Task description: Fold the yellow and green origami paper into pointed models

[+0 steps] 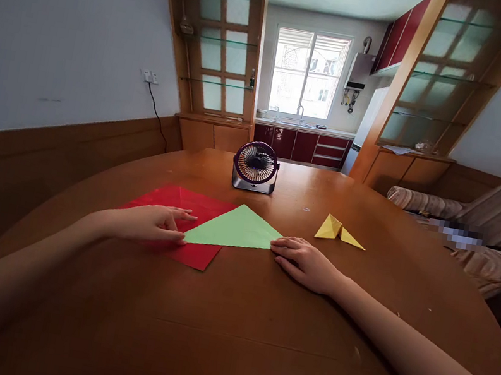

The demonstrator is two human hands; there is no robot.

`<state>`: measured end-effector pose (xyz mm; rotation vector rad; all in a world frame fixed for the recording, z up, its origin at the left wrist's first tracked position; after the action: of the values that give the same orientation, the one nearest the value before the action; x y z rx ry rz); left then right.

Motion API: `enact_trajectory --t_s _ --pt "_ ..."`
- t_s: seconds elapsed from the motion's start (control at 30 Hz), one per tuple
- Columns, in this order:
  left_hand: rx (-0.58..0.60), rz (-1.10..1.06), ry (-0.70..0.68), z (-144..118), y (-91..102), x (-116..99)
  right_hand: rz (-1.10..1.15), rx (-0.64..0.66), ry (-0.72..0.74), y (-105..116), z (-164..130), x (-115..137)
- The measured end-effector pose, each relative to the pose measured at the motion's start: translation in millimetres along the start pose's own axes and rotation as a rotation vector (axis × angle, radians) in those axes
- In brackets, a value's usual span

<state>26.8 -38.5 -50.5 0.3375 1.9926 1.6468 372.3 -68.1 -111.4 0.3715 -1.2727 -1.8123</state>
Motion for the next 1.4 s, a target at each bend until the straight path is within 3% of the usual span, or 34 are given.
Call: enact_trajectory --t_s 0.43,0.67,0.83,1.0,1.4 --pt "0.039 0.020 0.065 -5.2 8.5 14.3 0.018 -0.029 0.012 1.8 -0.1 1.3" --pt "-0.024 0.064 0.039 -7.8 9.6 17.6 0.041 -0.036 0.011 1.9 0.2 2.4" --pt "-0.201 -0.001 -0.216 -5.7 5.9 -10.5 0.007 0.000 0.000 0.5 0.4 1.1" --pt "-0.182 0.000 -0.389 6.5 -18.8 -26.2 0.016 -0.014 0.011 0.4 0.2 0.2" --pt "-0.287 0.074 -0.530 20.6 -38.7 -32.3 0.043 -0.038 0.006 1.3 0.4 1.5"
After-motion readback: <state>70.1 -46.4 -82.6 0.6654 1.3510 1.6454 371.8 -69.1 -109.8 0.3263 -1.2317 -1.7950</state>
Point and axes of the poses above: each hand's wrist, its own z-axis towards the middle knuckle, its own y-axis out of the back of the hand, x = y × z, the point moved 3 cm from there along z, towards the middle knuckle, and after that the axes turned 5 degrees about -x, right-handed, at the moved point
